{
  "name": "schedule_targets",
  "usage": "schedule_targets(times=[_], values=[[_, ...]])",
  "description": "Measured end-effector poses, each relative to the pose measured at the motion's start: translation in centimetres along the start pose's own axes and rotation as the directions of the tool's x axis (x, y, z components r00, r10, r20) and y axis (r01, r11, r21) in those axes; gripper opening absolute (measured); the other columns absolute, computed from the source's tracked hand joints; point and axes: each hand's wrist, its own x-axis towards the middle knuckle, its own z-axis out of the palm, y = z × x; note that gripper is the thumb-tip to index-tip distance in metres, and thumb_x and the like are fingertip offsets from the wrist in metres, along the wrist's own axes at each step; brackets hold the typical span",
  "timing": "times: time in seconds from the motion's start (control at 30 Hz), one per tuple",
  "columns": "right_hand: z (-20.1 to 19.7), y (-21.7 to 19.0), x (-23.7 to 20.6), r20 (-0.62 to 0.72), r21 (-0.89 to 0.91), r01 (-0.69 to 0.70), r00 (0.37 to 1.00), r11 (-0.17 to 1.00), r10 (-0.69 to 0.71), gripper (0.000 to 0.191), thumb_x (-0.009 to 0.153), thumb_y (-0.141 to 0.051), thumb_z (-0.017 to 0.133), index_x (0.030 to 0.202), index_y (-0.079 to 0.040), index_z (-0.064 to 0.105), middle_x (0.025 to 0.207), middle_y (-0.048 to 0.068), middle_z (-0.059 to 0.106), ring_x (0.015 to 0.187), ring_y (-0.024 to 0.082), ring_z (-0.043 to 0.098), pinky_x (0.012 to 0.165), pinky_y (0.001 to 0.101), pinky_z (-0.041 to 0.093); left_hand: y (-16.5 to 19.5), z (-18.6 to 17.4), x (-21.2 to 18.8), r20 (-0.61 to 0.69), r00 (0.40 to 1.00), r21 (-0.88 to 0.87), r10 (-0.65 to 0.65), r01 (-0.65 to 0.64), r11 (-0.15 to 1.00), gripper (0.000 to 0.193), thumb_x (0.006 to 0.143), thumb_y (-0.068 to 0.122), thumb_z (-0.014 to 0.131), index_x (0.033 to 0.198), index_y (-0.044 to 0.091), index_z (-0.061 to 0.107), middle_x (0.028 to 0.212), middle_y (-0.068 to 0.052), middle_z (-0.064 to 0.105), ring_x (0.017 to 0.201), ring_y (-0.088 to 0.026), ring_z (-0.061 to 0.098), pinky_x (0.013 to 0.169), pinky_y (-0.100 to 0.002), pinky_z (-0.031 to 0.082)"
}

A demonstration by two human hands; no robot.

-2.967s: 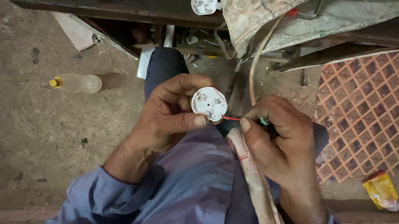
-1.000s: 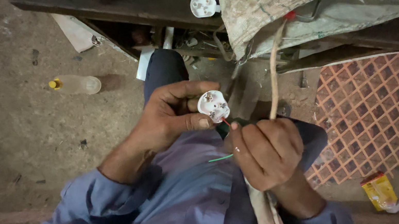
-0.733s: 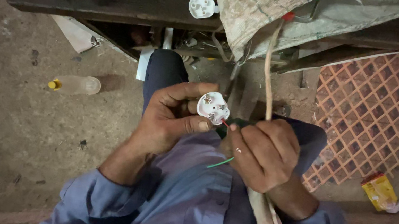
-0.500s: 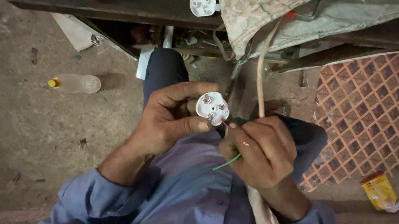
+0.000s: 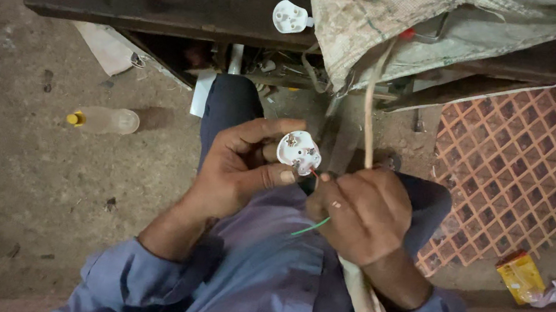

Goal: The person sits on the floor and wires an electrical plug: they strip insulation from the wire ends using a screwdriver, twist the exposed conductors, and secure the wires into the plug's terminals by hand. They use pliers to trim and adjust the wires and continue fitting the wires into the plug body.

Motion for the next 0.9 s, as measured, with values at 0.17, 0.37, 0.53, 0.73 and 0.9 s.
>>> schedule_targets(times=[0.17,0.37,0.53,0.73,0.9], values=[[0.1,-0.3,-0.3,0.023,0.058,-0.084,0.996,0.995,0.083,0.015,0.078,0.008,0.079,0.088,0.007,0.068,0.083,0.012,0.059,0.072,0.027,0.063,0.060,0.0363,0.053,0.7,0.5,-0.4,0.010,0.999,0.131,0.049,-0.050,0.990,0.054,0.095,-0.010,0.072,0.146,-0.004,0.053,0.127,-0.012,0.069,0.119,-0.018,0.068,0.102,-0.032,0.058],[0.0,0.5,-0.5,0.015,0.006,0.062,0.998,0.998,-0.062,0.017,0.078,0.011,0.079,0.088,0.006,0.067,0.085,0.012,0.061,0.075,0.029,0.064,0.061,0.0393,0.053,1.7,0.5,-0.4,0.049,0.998,0.232,0.029,-0.039,0.972,0.054,0.097,-0.009,0.072,0.147,-0.003,0.054,0.125,-0.007,0.063,0.119,-0.016,0.066,0.103,-0.030,0.056],[-0.5,0.3,-0.8,0.083,0.103,-0.052,0.996,0.993,0.044,0.019,0.078,0.007,0.082,0.090,0.005,0.068,0.087,0.013,0.061,0.078,0.029,0.065,0.065,0.0391,0.054,2.1,0.5,-0.4,0.085,0.996,0.252,0.030,-0.051,0.966,0.055,0.096,-0.007,0.073,0.148,-0.003,0.054,0.125,-0.004,0.060,0.122,-0.015,0.065,0.107,-0.030,0.055],[0.3,-0.4,-1.1,0.017,0.131,-0.125,0.992,0.983,0.124,0.019,0.076,0.010,0.079,0.088,0.002,0.067,0.085,0.011,0.057,0.075,0.027,0.063,0.064,0.0382,0.052,2.1,0.4,-0.5,0.077,0.995,0.127,-0.056,0.046,0.991,0.054,0.098,-0.006,0.071,0.148,-0.004,0.052,0.126,-0.011,0.070,0.118,-0.017,0.068,0.102,-0.031,0.058],[-0.1,0.2,-1.0,0.092,0.095,-0.077,0.993,0.992,0.069,0.018,0.078,0.011,0.078,0.089,0.004,0.066,0.085,0.011,0.059,0.074,0.026,0.063,0.063,0.0364,0.052,1.4,0.2,-0.3,0.057,0.997,0.124,-0.044,0.037,0.992,0.054,0.098,-0.006,0.070,0.148,-0.005,0.051,0.126,-0.013,0.071,0.118,-0.018,0.068,0.101,-0.031,0.058]])
